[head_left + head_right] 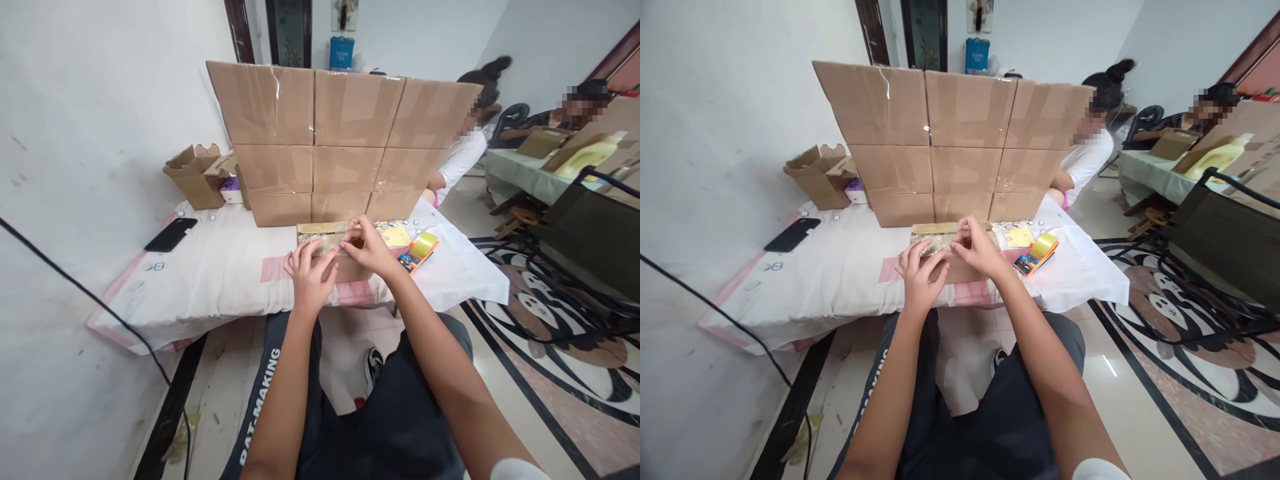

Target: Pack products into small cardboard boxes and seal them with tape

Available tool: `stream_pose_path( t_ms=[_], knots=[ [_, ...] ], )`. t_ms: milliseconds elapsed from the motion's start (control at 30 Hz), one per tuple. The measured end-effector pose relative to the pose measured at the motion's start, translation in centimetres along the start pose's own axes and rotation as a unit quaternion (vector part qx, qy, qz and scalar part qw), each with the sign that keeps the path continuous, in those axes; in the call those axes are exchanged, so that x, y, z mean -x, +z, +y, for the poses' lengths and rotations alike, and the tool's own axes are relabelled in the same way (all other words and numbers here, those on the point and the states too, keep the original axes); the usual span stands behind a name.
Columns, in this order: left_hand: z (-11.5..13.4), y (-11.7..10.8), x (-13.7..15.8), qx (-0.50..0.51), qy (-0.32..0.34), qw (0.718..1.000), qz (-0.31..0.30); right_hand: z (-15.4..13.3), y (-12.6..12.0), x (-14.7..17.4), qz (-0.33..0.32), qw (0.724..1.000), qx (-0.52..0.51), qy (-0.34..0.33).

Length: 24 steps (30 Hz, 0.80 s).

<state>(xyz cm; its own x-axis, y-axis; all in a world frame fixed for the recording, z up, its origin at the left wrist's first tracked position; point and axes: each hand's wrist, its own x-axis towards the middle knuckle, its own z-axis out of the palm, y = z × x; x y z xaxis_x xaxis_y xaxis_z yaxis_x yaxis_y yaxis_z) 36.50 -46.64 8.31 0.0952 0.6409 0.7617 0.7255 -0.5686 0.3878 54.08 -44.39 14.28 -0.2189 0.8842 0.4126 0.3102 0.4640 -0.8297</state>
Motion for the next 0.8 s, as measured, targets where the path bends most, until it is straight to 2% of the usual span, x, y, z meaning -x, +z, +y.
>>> stream_pose_path(
  t_ms=[233,500,667,800],
  knots=[
    [0.0,0.9,0.4,-0.004,-0.006,1.0,-0.01,-0.1,-0.1,-1.0,-0.008,1.0,0.005,-0.01],
    [0.6,1.4,0.7,-0.017,-0.03,0.999,-0.013,0.1,-0.2,-1.3,-0.053,0.998,0.019,-0.006],
    [1.2,1.9,0.9,-0.011,-0.03,0.999,0.041,-0.5,-1.0,-2.1,-0.006,0.982,0.177,-0.059],
    [1.3,2.3,0.9,-0.017,-0.024,0.997,0.075,-1.3,-1.5,-2.9,0.012,0.965,0.236,-0.11]
  ],
)
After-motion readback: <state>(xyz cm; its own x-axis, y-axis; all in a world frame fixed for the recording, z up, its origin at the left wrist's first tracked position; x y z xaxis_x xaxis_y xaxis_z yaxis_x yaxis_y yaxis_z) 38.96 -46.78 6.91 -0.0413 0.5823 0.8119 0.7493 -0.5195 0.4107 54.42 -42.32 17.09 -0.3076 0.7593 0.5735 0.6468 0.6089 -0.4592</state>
